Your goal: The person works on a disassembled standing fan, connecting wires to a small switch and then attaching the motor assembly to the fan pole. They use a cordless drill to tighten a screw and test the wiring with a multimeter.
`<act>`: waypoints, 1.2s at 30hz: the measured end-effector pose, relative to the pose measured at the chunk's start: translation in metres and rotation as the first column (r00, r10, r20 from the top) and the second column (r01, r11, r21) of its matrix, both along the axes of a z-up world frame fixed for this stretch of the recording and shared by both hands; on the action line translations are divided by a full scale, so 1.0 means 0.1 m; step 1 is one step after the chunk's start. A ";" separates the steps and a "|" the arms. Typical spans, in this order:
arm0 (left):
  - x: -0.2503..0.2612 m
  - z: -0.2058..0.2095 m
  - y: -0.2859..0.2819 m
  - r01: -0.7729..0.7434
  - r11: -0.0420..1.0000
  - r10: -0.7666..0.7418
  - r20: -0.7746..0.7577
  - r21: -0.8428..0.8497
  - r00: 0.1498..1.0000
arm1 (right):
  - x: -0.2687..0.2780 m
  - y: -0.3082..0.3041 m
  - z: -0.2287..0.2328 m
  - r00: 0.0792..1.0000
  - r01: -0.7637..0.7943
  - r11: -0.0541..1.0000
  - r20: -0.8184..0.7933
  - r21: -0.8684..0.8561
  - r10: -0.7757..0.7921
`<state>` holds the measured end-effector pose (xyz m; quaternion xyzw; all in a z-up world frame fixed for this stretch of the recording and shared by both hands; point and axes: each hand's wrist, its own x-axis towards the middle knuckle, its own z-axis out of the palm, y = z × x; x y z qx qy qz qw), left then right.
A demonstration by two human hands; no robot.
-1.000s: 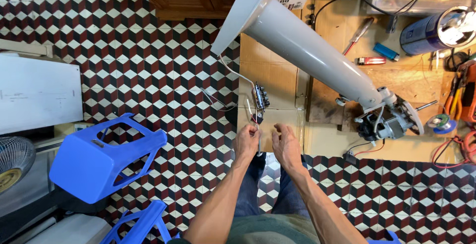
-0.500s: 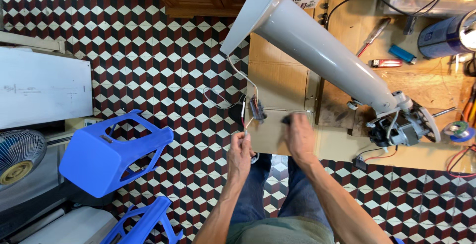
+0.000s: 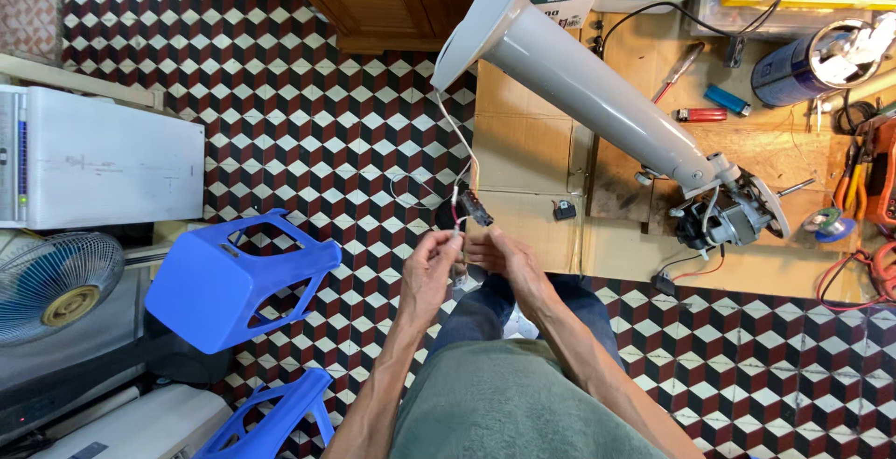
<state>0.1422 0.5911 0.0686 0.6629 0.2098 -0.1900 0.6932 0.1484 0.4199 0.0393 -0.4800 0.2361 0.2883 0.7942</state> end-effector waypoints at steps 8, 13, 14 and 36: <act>-0.15 0.18 -0.01 0.319 0.926 -0.341 0.082 0.201 0.937 | -0.07 0.10 0.25 0.996 -0.020 0.998 0.082 -0.062 0.025; 0.23 -0.19 0.15 0.328 0.901 -0.294 -0.156 0.282 0.943 | -0.18 -0.09 0.32 0.958 -0.076 0.953 0.244 -0.295 0.152; 0.37 -0.33 0.04 0.223 0.972 -0.212 -0.123 0.081 0.970 | -0.20 -0.12 0.34 0.956 -0.088 0.944 0.239 -0.318 0.170; 0.98 -0.12 -0.22 0.217 0.918 -0.252 -0.067 -0.332 0.965 | -0.01 -0.26 0.21 0.925 0.377 0.922 0.091 -0.083 -0.370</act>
